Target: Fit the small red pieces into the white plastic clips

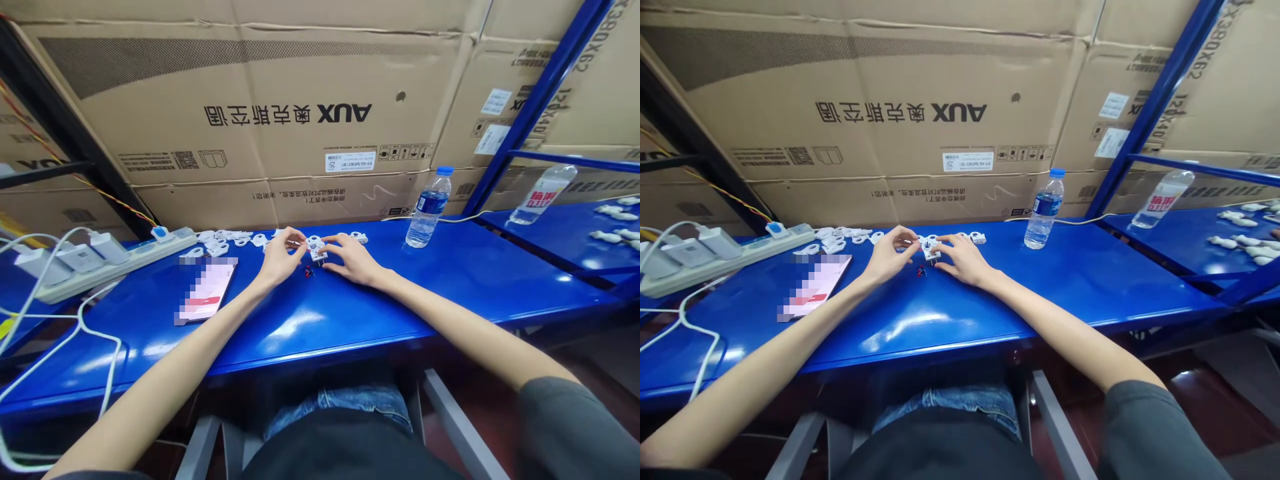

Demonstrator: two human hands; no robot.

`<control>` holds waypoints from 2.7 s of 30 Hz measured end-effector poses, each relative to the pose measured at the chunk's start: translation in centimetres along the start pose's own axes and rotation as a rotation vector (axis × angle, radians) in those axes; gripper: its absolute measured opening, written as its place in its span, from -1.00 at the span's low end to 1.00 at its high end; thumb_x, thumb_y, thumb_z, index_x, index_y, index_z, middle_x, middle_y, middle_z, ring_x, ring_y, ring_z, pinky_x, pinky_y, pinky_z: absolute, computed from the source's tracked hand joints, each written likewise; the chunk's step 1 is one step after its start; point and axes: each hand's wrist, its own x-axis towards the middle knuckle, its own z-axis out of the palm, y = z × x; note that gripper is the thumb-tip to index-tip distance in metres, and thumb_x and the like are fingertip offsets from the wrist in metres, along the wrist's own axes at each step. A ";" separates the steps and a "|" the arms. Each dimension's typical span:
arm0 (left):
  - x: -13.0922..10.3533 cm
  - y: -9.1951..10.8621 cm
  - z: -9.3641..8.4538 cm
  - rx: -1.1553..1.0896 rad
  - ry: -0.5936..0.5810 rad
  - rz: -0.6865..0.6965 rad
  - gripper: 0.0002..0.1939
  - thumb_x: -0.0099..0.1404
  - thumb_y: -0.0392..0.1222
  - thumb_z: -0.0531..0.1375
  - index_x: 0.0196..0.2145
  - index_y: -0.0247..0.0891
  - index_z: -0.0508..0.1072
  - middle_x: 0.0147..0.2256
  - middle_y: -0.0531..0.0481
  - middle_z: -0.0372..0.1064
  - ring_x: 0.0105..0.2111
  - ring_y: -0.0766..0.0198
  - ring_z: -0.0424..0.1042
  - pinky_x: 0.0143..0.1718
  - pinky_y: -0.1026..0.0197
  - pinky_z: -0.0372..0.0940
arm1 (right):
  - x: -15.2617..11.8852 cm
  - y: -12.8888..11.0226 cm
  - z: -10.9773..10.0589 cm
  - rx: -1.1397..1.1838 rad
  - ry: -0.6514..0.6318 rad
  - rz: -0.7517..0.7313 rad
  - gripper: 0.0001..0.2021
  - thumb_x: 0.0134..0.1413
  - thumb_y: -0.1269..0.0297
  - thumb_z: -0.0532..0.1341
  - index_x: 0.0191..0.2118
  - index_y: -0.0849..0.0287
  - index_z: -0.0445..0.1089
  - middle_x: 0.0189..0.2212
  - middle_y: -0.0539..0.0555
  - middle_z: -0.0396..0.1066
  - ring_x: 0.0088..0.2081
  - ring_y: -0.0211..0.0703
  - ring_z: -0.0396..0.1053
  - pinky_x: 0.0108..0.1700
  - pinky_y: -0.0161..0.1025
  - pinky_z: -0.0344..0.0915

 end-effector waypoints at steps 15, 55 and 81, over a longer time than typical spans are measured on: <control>-0.1 -0.3 0.6 0.004 -0.031 0.012 -0.88 0.21 -0.12 0.25 -0.34 -0.21 0.49 -0.30 -0.04 0.52 -0.26 0.14 0.54 -0.32 0.11 0.55 | 0.1 -0.2 -0.4 -0.028 -0.063 0.047 -0.71 0.31 0.19 0.30 0.09 0.10 0.51 0.18 0.22 0.46 0.18 0.16 0.38 0.26 0.17 0.27; 0.0 -0.2 0.5 -0.240 0.010 0.012 -0.59 0.05 0.00 0.48 -0.23 -0.22 0.48 -0.29 -0.10 0.65 -0.22 0.05 0.66 -0.07 -0.02 0.56 | 0.2 -0.7 -0.6 0.013 0.169 -0.040 -0.70 0.27 0.19 0.35 0.08 0.06 0.51 0.19 0.16 0.48 0.15 0.10 0.42 0.20 0.12 0.34; -1.0 1.0 0.8 -0.031 0.148 0.189 -0.79 0.22 -0.12 0.37 -0.23 -0.21 0.49 -0.30 -0.03 0.61 -0.24 0.16 0.63 -0.16 0.13 0.51 | 0.2 -1.4 -0.7 0.040 0.170 -0.047 -0.71 0.34 0.08 0.30 0.07 0.08 0.50 0.18 0.18 0.49 0.16 0.11 0.42 0.20 0.12 0.33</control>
